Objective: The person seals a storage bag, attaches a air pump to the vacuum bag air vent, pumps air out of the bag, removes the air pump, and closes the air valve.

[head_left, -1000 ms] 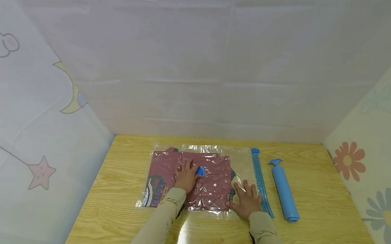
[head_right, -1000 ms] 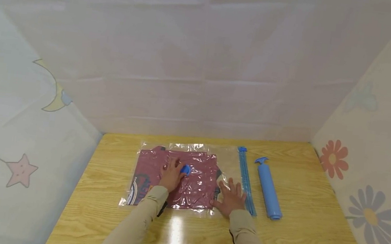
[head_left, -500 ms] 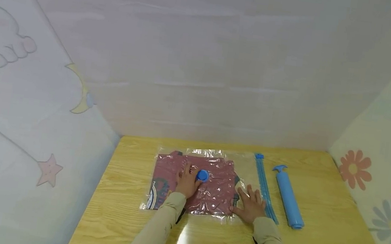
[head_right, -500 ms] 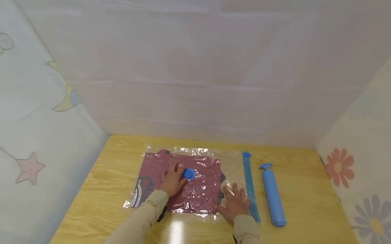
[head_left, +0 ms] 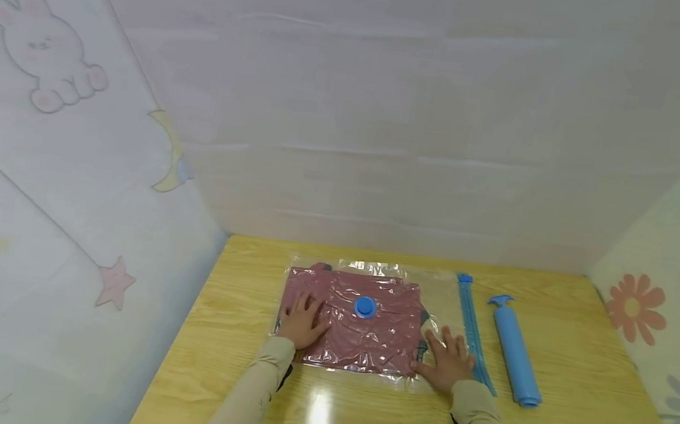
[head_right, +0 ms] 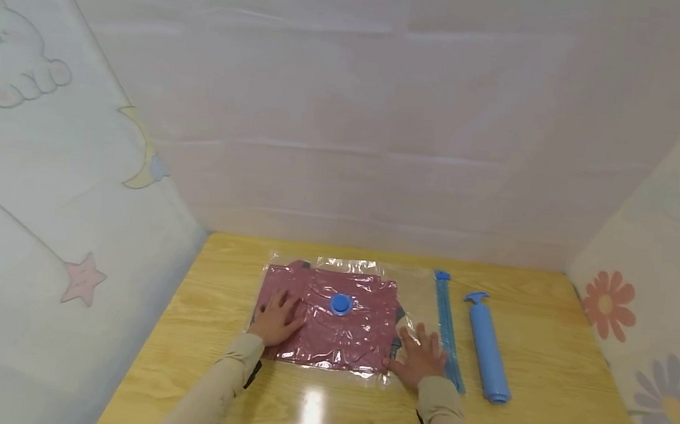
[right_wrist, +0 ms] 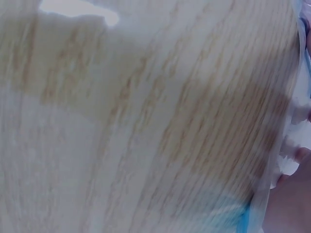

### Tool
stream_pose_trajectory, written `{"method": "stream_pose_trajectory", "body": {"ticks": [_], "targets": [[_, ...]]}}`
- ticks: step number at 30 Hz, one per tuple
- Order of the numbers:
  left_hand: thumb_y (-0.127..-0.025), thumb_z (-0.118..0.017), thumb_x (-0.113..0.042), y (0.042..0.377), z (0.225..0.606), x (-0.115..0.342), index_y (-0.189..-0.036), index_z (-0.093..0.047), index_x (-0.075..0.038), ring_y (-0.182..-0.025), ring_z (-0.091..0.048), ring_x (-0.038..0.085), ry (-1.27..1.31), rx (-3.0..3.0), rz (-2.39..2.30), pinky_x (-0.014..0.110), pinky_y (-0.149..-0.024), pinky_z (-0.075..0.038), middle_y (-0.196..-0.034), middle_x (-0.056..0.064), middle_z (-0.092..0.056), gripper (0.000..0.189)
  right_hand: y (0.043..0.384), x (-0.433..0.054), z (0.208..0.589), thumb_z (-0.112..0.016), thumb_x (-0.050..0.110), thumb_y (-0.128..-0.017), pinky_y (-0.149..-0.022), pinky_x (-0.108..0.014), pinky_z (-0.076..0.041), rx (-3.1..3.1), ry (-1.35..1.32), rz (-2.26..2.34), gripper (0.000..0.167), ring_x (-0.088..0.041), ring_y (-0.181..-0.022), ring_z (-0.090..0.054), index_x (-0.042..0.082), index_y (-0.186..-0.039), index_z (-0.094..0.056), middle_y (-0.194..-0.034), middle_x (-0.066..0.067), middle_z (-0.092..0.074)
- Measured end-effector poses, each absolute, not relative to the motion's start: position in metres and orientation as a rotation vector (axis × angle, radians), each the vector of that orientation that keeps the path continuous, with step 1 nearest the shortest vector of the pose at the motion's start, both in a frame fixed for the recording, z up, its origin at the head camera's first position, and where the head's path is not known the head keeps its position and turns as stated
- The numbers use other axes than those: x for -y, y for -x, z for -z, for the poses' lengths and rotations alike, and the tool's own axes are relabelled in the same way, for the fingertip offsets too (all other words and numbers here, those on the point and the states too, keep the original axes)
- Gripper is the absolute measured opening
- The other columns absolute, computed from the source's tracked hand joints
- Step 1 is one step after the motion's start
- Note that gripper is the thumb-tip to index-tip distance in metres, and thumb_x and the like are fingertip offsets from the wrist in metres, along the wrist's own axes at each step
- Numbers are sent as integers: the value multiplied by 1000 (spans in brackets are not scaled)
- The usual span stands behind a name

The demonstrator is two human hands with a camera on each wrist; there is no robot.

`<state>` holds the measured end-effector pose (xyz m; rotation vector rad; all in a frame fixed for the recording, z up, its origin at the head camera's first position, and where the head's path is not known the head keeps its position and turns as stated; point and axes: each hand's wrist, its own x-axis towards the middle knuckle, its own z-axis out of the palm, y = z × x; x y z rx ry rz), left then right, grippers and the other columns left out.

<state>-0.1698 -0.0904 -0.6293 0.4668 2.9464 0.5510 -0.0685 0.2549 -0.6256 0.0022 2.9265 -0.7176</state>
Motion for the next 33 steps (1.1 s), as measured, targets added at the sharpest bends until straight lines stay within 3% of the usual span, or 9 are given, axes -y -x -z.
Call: {"method": "stream_pose_trajectory", "body": {"ticks": [6,14,18,21,27,33], "targets": [[-95,-49,-55,167,630,102,-150,-35,-20,-147,-18,41,-473,-2911,-498,65,-112,-23,-159,19,-19,67,68,-254,617,-65,52,-86,-101,-81,-12,-2902,-22,703,83,-60,-139,-9,7,-149,-34,-156,-30,-16],[-96,-47,-52,176,631,102,-151,-33,-20,-148,-18,39,-538,-2893,-473,65,-112,-24,-160,18,-19,66,69,-259,631,-64,55,-84,-101,-82,-8,-2913,-76,750,86,-59,-140,-6,9,-149,-34,-156,-29,-14],[-101,-41,-46,176,635,112,-150,-34,-19,-145,-25,39,-583,-2909,-494,64,-109,-29,-158,18,-25,57,73,-265,642,-61,61,-84,-102,-81,-8,-2940,-72,709,88,-58,-140,-7,11,-150,-32,-157,-28,-14],[-102,-41,-40,172,627,126,-148,-37,-12,-142,-28,44,-585,-2901,-575,66,-106,-30,-154,21,-30,54,72,-271,645,-62,62,-81,-100,-82,-11,-2970,-69,707,89,-60,-139,-12,9,-148,-37,-155,-30,-19],[-103,-39,-38,168,575,170,-149,-35,-9,-144,-21,46,-496,-2961,-572,68,-106,-27,-156,21,-27,54,76,-282,648,-61,62,-82,-98,-83,-17,-3027,-51,606,90,-60,-137,-16,3,-146,-37,-152,-32,-24],[-102,-37,-48,163,502,202,-150,-34,-12,-145,-23,42,-604,-3146,-270,65,-107,-30,-157,18,-27,60,90,-305,629,-57,57,-89,-99,-81,-15,-3056,-7,583,87,-60,-137,-16,-1,-148,-31,-153,-32,-20]]}}
